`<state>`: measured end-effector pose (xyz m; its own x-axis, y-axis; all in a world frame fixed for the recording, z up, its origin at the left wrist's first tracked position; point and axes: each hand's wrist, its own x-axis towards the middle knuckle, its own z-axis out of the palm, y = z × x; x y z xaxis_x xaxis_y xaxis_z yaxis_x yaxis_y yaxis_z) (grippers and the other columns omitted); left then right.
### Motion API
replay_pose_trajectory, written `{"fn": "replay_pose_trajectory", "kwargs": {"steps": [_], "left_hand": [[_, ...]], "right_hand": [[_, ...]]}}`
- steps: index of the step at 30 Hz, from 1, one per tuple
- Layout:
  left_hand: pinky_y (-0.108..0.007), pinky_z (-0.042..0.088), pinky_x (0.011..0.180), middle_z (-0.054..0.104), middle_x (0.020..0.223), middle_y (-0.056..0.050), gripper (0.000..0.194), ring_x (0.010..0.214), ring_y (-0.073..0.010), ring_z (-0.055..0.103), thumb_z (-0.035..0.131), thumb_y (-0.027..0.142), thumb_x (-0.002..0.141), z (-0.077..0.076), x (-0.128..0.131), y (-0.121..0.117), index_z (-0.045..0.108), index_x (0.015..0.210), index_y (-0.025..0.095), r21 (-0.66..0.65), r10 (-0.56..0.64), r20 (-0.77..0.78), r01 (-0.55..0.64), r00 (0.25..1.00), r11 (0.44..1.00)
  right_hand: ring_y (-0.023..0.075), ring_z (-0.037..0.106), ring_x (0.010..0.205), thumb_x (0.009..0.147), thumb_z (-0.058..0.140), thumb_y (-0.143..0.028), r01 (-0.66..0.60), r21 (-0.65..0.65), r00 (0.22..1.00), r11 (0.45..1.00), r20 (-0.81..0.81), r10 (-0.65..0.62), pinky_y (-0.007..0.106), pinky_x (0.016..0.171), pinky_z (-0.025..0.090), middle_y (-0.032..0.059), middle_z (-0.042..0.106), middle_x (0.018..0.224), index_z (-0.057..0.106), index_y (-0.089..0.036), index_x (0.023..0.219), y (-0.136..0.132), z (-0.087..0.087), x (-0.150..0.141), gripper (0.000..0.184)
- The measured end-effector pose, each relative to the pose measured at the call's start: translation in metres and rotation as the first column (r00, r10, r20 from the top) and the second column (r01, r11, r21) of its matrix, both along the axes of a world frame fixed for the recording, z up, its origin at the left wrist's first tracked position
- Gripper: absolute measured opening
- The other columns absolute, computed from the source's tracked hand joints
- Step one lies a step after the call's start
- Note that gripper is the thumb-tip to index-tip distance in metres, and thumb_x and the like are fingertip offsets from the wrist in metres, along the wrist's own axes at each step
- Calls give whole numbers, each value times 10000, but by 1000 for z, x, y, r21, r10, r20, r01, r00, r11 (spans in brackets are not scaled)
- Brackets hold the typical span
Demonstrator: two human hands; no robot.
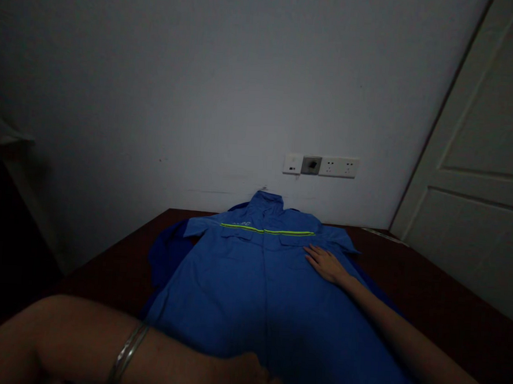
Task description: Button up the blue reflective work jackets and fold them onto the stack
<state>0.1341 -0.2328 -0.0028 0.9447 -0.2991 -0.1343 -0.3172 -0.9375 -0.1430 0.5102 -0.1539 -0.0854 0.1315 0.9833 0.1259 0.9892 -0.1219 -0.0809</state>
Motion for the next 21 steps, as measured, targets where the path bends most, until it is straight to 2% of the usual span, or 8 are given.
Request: {"fn": "replay_pose_trajectory", "kwargs": {"steps": [4,8,11,13,14,15,17,21], "left_hand": [[-250,419,467,625,763,-25,183,653,-169,596,500,353,814,-3,18,27,563,823,182,-57,226,84,-222,970,973],[-311,449,797,595,1043,-75,285,956,-191,550,352,353,891,-8,36,107,557,1001,188,-147,479,222,-456,849,878],[-421,347,953,438,1315,-119,413,1176,-273,419,336,418,889,-20,29,179,487,1195,185,-163,714,244,-698,657,698],[-477,296,975,353,1387,-140,512,1241,-323,344,301,475,886,-30,16,216,407,1295,185,-198,851,191,-830,490,522],[-480,280,983,344,1394,-152,567,1252,-331,333,291,512,878,-35,8,230,369,1329,177,-214,885,158,-860,438,463],[-469,264,996,341,1397,-155,602,1264,-326,322,276,539,873,-38,0,240,349,1345,172,-224,896,131,-868,423,443],[-438,229,1023,327,1410,-140,619,1290,-298,294,235,557,877,-44,-12,250,326,1361,183,-238,890,101,-858,445,455],[-393,200,1041,334,1412,-113,590,1308,-256,268,203,535,893,-49,-20,250,333,1356,194,-250,871,101,-835,481,490]], "right_hand": [[254,267,1311,899,208,-491,3,38,1000,999,19,-4,465,1049,197,128,280,1441,313,-179,1383,-1,12,-21,585],[246,216,1331,895,210,-519,-143,79,989,987,-39,146,466,1064,169,120,251,1454,292,-195,1392,-8,28,-77,599],[238,165,1347,876,228,-570,-361,43,924,931,-118,364,473,1077,134,105,206,1469,250,-228,1405,-22,39,-132,630],[243,154,1349,855,285,-594,-551,21,821,834,-168,546,497,1078,101,101,193,1473,234,-253,1406,-33,47,-166,650],[248,153,1348,853,301,-592,-624,18,764,781,-195,615,514,1074,91,98,191,1473,241,-266,1402,-39,51,-181,641],[259,156,1346,852,317,-588,-679,13,713,734,-226,664,538,1067,88,94,192,1473,251,-282,1396,-44,55,-195,628],[278,164,1342,846,347,-583,-748,29,633,663,-272,725,572,1052,96,97,182,1475,247,-293,1394,-51,61,-218,628],[298,186,1332,842,380,-568,-852,84,478,516,-277,834,606,1034,113,117,188,1469,212,-276,1405,-60,63,-255,655]]}}
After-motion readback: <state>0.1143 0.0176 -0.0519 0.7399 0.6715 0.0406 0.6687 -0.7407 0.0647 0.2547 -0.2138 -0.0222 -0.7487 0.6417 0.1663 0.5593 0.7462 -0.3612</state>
